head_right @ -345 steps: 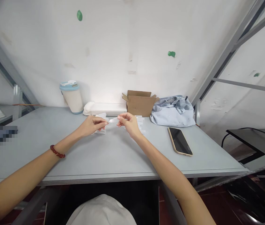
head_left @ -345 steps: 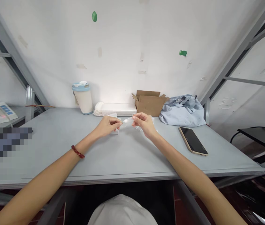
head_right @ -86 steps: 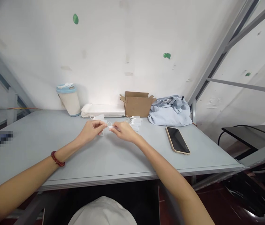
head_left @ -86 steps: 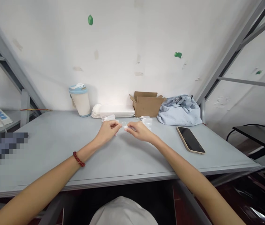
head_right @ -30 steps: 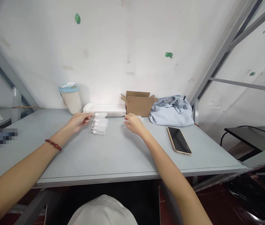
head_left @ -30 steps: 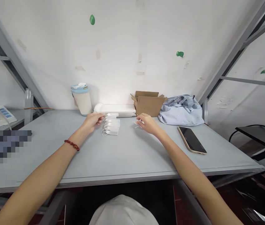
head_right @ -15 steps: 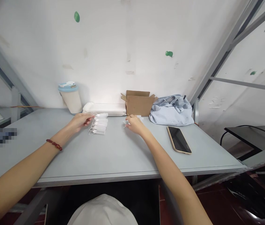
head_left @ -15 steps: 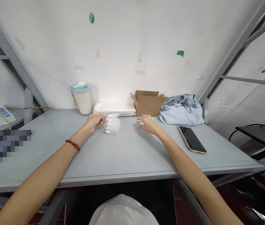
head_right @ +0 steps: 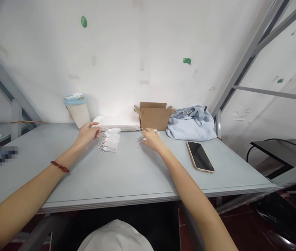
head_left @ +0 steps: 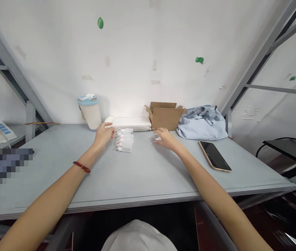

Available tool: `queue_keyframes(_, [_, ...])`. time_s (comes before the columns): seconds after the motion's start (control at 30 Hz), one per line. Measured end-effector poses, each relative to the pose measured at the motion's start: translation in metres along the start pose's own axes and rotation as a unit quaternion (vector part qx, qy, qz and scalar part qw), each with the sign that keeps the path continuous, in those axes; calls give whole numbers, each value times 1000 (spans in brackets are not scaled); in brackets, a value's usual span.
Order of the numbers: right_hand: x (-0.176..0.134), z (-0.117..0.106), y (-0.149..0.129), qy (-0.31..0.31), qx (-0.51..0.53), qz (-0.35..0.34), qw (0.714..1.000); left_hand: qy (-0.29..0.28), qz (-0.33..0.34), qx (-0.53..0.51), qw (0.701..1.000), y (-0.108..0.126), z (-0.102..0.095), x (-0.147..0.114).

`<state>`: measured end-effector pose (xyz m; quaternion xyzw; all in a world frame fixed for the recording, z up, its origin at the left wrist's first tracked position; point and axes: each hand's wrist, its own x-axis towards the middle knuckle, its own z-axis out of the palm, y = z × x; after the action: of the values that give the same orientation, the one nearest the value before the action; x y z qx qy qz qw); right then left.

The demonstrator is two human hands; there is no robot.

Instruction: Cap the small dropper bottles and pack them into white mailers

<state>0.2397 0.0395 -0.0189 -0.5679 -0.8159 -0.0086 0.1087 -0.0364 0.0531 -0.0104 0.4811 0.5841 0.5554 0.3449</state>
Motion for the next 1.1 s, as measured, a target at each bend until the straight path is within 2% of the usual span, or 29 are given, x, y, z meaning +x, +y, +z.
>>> queue_keyframes(0.13, [2, -3, 3, 6, -14, 17, 1000, -24, 35, 12, 999, 4, 5, -8])
queue_keyframes(0.27, [1, -8, 0, -28, 30, 19, 999, -59, 82, 34, 994, 6, 11, -18])
queue_keyframes(0.47, [-4, -10, -3, -85, -15, 37, 996, -103, 165, 97, 976, 3, 19, -31])
queue_keyframes(0.57, [-6, -12, -3, -109, -17, 33, 993, -116, 210, 165, 957, 2, 21, -36])
queue_keyframes(0.63, [-7, -13, -7, -112, 6, 8, 994, -130, 261, 219, 931, 0, 21, -39])
queue_keyframes(0.73, [-8, -15, -16, -65, 111, -60, 990, -172, 313, 276, 892, 0, 24, -45])
queue_keyframes(0.83, [-10, -15, -29, 11, 214, -108, 971, -220, 326, 291, 872, 0, 27, -51])
queue_keyframes(0.93, [-12, -15, -39, 40, 256, -129, 957, -243, 326, 287, 867, 0, 29, -54])
queue_keyframes(1.1, [-14, -16, -43, 60, 256, -127, 956, -211, 317, 276, 883, -1, 27, -50])
